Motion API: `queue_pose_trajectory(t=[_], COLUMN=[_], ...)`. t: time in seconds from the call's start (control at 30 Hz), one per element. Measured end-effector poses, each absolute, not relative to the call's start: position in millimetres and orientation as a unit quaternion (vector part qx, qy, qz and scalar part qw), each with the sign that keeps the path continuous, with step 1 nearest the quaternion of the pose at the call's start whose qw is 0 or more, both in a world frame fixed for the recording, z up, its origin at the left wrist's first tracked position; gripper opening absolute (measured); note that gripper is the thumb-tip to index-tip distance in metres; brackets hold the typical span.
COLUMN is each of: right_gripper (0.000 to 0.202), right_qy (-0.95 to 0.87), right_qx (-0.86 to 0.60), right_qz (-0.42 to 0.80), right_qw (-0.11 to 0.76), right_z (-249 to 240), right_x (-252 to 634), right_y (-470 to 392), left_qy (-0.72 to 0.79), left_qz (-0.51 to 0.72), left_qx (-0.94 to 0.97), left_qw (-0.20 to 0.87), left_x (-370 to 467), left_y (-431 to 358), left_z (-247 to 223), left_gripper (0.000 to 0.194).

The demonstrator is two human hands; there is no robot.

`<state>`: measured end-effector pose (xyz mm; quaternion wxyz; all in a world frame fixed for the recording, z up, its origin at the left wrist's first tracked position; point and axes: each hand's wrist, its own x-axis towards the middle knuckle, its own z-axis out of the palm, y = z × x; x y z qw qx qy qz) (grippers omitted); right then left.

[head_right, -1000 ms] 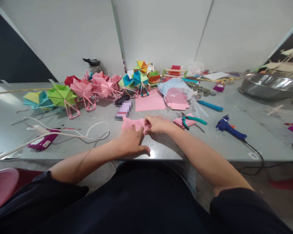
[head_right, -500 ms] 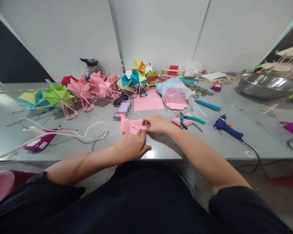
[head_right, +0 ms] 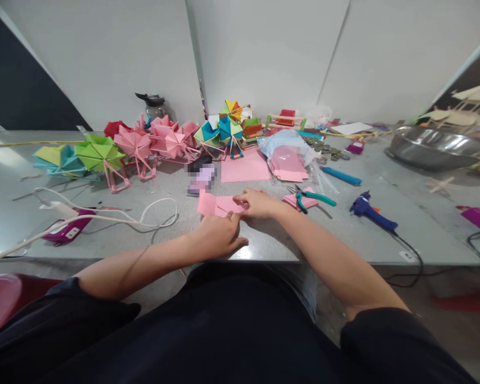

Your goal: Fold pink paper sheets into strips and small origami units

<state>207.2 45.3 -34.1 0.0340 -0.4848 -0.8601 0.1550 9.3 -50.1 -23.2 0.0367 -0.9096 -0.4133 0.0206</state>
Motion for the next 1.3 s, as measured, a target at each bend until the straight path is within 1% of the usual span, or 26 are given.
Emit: queue_pose_trajectory(t=[0.1, 0.2, 0.33, 0.47, 0.63, 0.83, 1.0, 1.17, 1.3], right_gripper=[0.057, 0.044, 0.031, 0.028, 0.03, 0.039, 0.066, 0.077, 0.096], right_qy=[-0.86, -0.857, -0.857, -0.853, -0.848, -0.84, -0.847, -0.852, -0.837], right_qx=[-0.483, -0.48, -0.487, -0.492, -0.487, -0.496, -0.486, -0.485, -0.506], right_qz=[0.161, 0.171, 0.158, 0.167, 0.198, 0.205, 0.202, 0.188, 0.193], right_qw=[0.049, 0.076, 0.058, 0.051, 0.059, 0.074, 0.078, 0.059, 0.075], right_z=[-33.0, -33.1, -33.1, -32.5, -32.4, -38.6, -44.4, -42.7, -39.5], right_x=[207.1, 206.5, 204.9, 203.2, 202.6, 204.6, 206.5, 208.0, 216.7], right_y=[43.9, 43.3, 43.3, 43.9, 45.1, 47.5, 51.7, 51.0, 48.6], left_qy=[-0.415, -0.416, -0.411, -0.407, -0.404, -0.408, -0.405, -0.406, -0.403], left_qz=[0.026, 0.029, 0.025, 0.027, 0.033, 0.043, 0.034, 0.036, 0.05], left_qx=[-0.909, -0.908, -0.91, -0.912, -0.914, -0.912, -0.914, -0.913, -0.913], left_qw=[0.035, 0.032, 0.038, 0.038, 0.029, 0.011, 0.015, 0.024, 0.025], left_x=[9.1, 8.7, 8.0, 7.9, 8.0, 8.7, 7.9, 6.1, 5.6], left_y=[-50.0, -50.1, -50.2, -50.5, -51.0, -52.1, -51.6, -51.2, -51.5], left_z=[-21.2, -20.0, -20.9, -20.5, -15.5, -10.0, -11.5, -12.3, -10.2], left_gripper=[0.071, 0.07, 0.072, 0.071, 0.071, 0.069, 0.069, 0.07, 0.069])
